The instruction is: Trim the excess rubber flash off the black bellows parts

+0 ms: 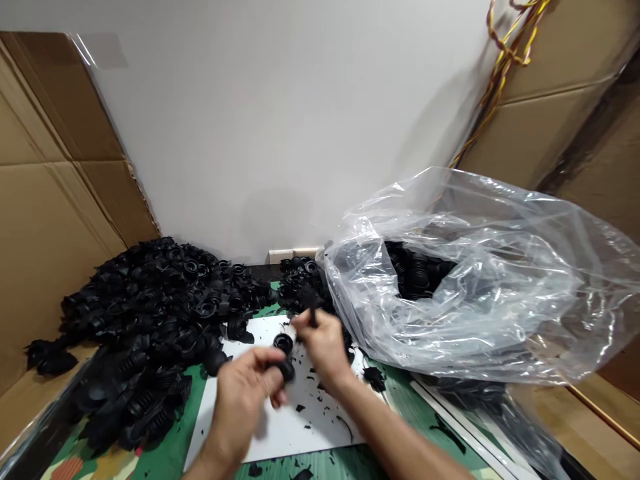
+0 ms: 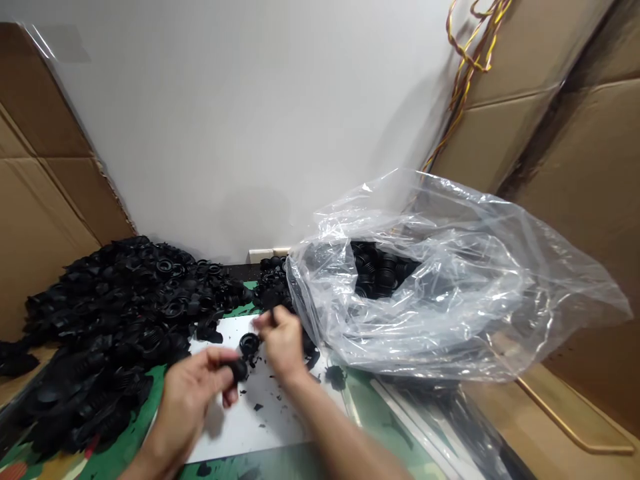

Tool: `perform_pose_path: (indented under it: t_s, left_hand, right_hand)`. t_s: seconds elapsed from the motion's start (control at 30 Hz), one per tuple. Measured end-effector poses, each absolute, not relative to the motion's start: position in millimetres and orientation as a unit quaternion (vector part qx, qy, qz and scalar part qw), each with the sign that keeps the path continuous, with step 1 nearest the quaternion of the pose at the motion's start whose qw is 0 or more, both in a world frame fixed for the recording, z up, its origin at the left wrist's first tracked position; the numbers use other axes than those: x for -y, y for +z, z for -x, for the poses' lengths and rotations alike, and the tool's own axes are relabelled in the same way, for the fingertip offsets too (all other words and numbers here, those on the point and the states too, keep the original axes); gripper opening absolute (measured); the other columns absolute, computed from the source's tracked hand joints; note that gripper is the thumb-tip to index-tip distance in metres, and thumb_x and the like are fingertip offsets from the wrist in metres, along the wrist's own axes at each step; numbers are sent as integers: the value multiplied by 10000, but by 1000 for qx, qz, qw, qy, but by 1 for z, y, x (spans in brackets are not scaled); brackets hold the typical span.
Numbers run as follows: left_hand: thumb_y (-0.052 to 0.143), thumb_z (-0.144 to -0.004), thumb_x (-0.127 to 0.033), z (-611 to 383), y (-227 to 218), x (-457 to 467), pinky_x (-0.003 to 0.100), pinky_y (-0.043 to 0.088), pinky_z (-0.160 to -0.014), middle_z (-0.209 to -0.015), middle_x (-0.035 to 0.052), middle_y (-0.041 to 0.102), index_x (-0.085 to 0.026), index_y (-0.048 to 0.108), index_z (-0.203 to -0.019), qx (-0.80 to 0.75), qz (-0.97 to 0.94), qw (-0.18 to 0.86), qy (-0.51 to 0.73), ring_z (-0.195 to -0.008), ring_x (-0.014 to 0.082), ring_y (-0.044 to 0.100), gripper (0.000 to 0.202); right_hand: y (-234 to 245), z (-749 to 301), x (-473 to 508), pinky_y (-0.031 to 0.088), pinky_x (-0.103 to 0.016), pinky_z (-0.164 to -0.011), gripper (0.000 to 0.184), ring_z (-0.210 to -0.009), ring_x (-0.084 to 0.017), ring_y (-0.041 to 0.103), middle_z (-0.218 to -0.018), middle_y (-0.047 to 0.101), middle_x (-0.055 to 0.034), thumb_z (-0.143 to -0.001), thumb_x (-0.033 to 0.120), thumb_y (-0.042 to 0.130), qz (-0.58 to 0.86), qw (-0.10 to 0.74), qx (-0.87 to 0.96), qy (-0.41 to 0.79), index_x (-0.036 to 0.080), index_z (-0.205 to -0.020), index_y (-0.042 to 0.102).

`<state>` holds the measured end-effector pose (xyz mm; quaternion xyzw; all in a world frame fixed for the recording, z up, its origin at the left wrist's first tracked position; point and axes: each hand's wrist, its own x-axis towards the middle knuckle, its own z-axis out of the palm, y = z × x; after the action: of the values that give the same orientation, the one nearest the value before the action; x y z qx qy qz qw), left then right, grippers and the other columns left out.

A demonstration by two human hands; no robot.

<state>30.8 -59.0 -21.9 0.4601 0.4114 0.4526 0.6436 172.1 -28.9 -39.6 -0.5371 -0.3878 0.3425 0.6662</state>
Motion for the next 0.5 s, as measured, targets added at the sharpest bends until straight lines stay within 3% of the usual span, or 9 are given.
perform_pose_path:
  t_s: [0.1, 0.3, 0.5]
  left_hand:
    - [819, -585, -291, -32, -21, 66, 227, 422, -426, -483, 19, 641, -133, 700, -726, -399, -450, 670, 434, -402, 122, 549, 243]
    - [835, -584, -354, -24, -19, 51, 218, 429, -466, -486, 40, 651, -123, 677, -859, -393, -378, 694, 470, -447, 125, 557, 393]
    - [855, -555, -347, -20, -26, 53, 203, 423, -446, -517, 13, 637, -115, 685, -865, -412, -357, 683, 486, -438, 106, 551, 422]
  right_hand:
    - [-40, -190, 24, 369, -284, -501, 231, -518, -156, 461, -539, 513, 11, -706, 375, 593, 571, 659, 384, 304, 207, -560, 531]
    - [-43, -189, 31, 396, -296, -580, 170, -583, -171, 507, -567, 541, 9, -682, 280, 605, 565, 606, 463, 313, 187, -544, 568]
    - [-36, -190, 47, 457, -305, -680, 109, -738, -194, 586, -791, 616, -42, -748, 226, 587, 528, 575, 559, 278, 181, -718, 682]
